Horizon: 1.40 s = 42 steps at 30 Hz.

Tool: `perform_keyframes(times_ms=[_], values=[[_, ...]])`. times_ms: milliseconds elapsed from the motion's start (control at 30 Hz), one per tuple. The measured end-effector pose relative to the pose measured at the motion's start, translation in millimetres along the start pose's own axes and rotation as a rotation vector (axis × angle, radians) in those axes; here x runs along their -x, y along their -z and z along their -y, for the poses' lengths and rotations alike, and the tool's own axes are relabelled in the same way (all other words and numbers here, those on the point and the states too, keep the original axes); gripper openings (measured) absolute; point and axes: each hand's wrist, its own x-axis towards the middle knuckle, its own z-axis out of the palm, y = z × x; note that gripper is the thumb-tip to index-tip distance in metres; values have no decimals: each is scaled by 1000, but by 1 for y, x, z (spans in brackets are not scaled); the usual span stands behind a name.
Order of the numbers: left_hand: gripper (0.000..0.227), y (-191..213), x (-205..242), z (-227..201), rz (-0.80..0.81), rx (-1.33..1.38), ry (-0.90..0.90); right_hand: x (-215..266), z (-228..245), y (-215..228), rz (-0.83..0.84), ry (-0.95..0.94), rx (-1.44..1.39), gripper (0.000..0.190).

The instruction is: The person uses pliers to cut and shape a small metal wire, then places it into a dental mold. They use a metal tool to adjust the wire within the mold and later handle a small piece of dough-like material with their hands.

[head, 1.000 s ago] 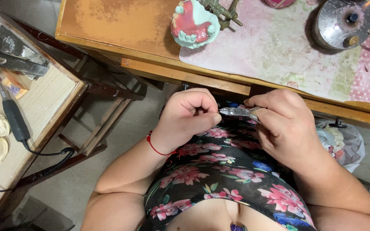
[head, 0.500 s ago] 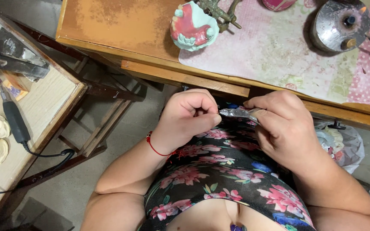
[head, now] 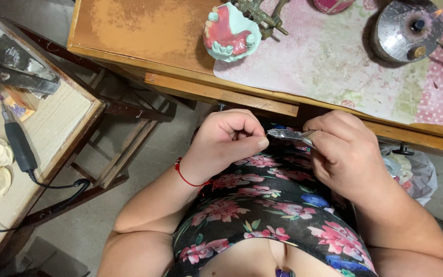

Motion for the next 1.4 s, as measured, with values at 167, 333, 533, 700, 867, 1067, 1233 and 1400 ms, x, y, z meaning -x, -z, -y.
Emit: perform_keyframes(times_ms=[167, 333, 533, 700, 867, 1067, 1233, 1400], values=[[14, 5, 2, 6, 89, -29, 4, -1, -5, 7, 4, 40, 44, 16], [13, 5, 2, 5, 138, -15, 71, -6, -4, 11, 13, 72, 76, 21], [12, 5, 1, -2, 174, 55, 53, -8, -1, 13, 51, 129, 134, 22], [20, 3, 0, -3, 143, 15, 1, -9, 2, 15, 29, 134, 183, 23], [19, 3, 0, -1, 115, 30, -41, -11, 6, 19, 38, 142, 256, 21], [18, 4, 1, -4, 108, 37, -64, -13, 9, 21, 34, 133, 238, 21], [18, 4, 0, -3, 109, 38, -66, -14, 9, 21, 43, 120, 216, 19], [20, 3, 0, -5, 105, 27, -67, -16, 11, 21, 30, 121, 191, 21]])
